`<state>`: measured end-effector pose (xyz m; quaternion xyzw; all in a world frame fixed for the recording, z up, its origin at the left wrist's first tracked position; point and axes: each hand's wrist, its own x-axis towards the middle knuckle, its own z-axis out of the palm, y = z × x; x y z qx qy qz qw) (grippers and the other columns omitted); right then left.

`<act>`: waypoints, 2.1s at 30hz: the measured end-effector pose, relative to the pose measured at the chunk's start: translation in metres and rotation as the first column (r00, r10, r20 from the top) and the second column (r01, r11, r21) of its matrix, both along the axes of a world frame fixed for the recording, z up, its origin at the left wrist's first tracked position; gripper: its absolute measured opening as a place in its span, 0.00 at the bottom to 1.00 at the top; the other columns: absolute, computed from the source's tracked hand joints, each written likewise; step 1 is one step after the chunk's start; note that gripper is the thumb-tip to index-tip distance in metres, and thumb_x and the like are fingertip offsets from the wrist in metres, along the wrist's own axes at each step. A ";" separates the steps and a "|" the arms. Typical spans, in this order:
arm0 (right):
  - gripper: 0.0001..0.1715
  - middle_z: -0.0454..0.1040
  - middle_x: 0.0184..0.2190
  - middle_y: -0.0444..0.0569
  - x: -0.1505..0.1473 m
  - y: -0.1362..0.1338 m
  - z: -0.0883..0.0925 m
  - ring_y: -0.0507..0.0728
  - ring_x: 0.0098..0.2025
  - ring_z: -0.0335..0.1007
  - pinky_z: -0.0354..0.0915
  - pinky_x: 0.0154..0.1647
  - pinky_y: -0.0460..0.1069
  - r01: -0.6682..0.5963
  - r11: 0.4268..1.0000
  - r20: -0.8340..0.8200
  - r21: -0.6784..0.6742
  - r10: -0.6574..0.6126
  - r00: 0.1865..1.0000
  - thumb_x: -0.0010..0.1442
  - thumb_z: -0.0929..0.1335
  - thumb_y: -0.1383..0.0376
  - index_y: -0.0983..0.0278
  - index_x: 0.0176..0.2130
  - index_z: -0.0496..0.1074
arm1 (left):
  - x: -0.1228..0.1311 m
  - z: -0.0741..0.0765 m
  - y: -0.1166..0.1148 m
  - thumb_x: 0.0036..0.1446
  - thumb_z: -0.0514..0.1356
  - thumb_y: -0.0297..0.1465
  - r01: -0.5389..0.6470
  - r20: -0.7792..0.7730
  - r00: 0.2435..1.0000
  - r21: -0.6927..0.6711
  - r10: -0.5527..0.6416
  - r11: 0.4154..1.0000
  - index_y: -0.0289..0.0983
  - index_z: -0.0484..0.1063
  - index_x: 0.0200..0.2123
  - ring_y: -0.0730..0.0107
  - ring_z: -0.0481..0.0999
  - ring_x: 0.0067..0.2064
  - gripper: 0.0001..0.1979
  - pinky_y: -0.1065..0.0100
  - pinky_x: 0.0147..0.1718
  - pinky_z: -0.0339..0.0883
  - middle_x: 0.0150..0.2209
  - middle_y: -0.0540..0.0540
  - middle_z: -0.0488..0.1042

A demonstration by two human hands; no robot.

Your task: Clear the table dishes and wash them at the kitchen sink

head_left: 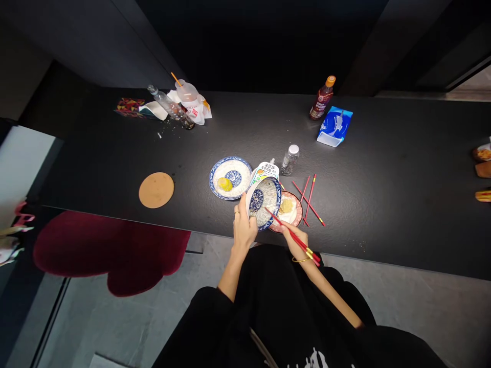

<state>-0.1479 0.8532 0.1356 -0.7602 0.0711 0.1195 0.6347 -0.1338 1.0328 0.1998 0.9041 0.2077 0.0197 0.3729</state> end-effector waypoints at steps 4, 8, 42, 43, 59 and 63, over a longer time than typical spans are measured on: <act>0.20 0.79 0.41 0.53 0.002 -0.007 0.001 0.62 0.42 0.77 0.72 0.47 0.56 0.115 0.979 0.031 -0.166 -0.111 0.993 0.59 0.66 0.55 0.64 0.43 0.79 | 0.001 -0.005 -0.002 0.51 0.48 0.23 0.001 -0.004 1.000 0.007 -0.001 1.000 0.36 0.47 0.67 0.53 0.60 0.63 0.38 0.54 0.59 0.56 0.63 0.38 0.58; 0.18 0.79 0.42 0.50 -0.006 -0.011 0.008 0.61 0.44 0.77 0.71 0.50 0.55 0.006 0.999 0.063 -0.048 -0.003 0.998 0.59 0.66 0.56 0.62 0.44 0.78 | 0.001 -0.015 -0.001 0.50 0.48 0.23 -0.023 0.084 0.996 -0.014 0.025 1.000 0.35 0.49 0.66 0.57 0.58 0.64 0.37 0.57 0.61 0.54 0.64 0.39 0.57; 0.20 0.79 0.43 0.52 -0.014 0.017 0.000 0.60 0.45 0.76 0.71 0.51 0.56 0.112 0.990 -0.029 0.080 -0.110 0.993 0.60 0.65 0.55 0.63 0.47 0.77 | 0.002 -0.039 0.002 0.50 0.48 0.24 -0.051 0.221 0.974 -0.034 0.058 0.998 0.34 0.50 0.65 0.58 0.56 0.65 0.36 0.57 0.63 0.50 0.64 0.39 0.56; 0.20 0.78 0.43 0.51 -0.014 0.016 0.002 0.60 0.45 0.76 0.71 0.51 0.55 0.104 0.993 0.011 0.057 -0.105 0.994 0.61 0.65 0.56 0.62 0.47 0.77 | 0.001 -0.040 0.002 0.50 0.48 0.24 -0.057 0.208 0.976 -0.036 0.063 0.998 0.34 0.50 0.65 0.58 0.56 0.65 0.36 0.56 0.63 0.50 0.64 0.39 0.56; 0.21 0.78 0.43 0.51 -0.026 0.025 0.004 0.60 0.45 0.77 0.72 0.49 0.57 0.006 0.948 -0.052 0.318 0.012 0.999 0.60 0.66 0.55 0.62 0.48 0.76 | -0.005 -0.031 -0.012 0.52 0.48 0.24 -0.052 0.114 0.992 -0.035 0.055 0.998 0.34 0.48 0.66 0.55 0.57 0.64 0.36 0.54 0.61 0.52 0.64 0.36 0.57; 0.22 0.79 0.41 0.53 -0.025 0.018 0.004 0.62 0.42 0.78 0.74 0.47 0.57 0.196 0.932 -0.208 0.303 -0.136 0.969 0.58 0.67 0.52 0.64 0.44 0.78 | -0.006 -0.031 -0.010 0.51 0.47 0.23 -0.062 0.172 0.983 -0.022 0.065 0.998 0.34 0.48 0.66 0.57 0.56 0.65 0.37 0.54 0.61 0.52 0.64 0.37 0.56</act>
